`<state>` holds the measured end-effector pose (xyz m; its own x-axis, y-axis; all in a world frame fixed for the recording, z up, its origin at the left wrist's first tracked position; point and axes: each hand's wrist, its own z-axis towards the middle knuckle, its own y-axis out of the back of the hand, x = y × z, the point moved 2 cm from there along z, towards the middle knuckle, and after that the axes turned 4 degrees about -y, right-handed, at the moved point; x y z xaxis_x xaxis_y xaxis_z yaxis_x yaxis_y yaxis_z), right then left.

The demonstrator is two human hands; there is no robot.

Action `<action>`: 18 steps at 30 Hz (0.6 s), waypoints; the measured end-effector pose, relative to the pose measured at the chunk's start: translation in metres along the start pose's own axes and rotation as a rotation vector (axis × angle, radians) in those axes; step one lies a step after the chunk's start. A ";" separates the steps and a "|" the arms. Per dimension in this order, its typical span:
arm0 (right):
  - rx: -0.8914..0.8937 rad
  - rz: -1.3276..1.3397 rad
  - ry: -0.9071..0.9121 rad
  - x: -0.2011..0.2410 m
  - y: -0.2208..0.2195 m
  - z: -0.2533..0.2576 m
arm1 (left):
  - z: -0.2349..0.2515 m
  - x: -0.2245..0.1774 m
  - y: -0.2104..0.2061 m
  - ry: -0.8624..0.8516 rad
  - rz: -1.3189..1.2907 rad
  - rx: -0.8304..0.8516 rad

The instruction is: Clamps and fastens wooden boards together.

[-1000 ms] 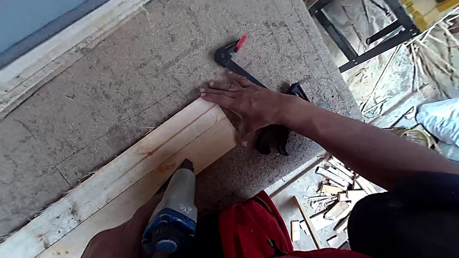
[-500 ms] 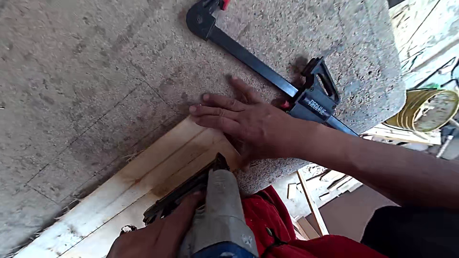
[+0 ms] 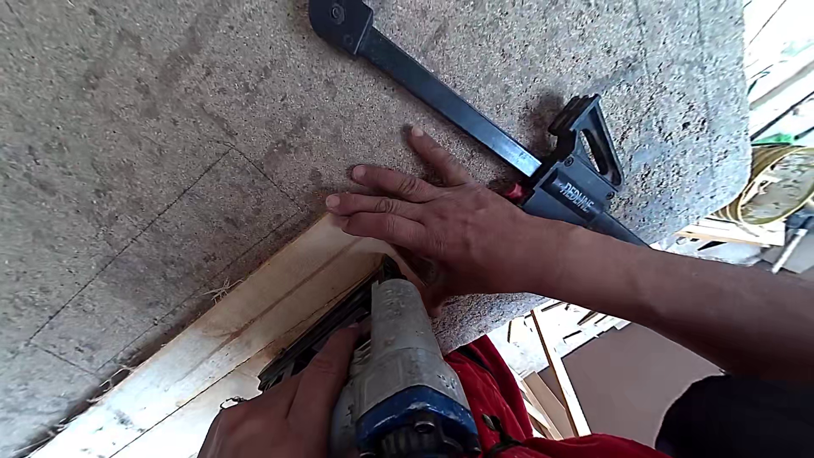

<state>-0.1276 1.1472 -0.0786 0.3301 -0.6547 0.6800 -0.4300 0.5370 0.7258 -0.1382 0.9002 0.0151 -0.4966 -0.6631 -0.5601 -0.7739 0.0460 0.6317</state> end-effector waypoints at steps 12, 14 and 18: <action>0.058 -0.044 -0.035 0.006 0.003 0.002 | -0.024 -0.004 0.007 0.111 0.033 -0.042; 0.068 -0.059 -0.046 0.007 0.004 0.002 | -0.030 -0.002 0.005 0.124 0.016 -0.036; 0.071 -0.066 -0.047 0.009 0.004 0.003 | -0.043 0.006 -0.001 0.133 0.006 -0.054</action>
<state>-0.1288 1.1422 -0.0699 0.3205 -0.7129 0.6237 -0.4678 0.4535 0.7586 -0.1240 0.8638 0.0341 -0.4420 -0.7561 -0.4826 -0.7468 0.0121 0.6650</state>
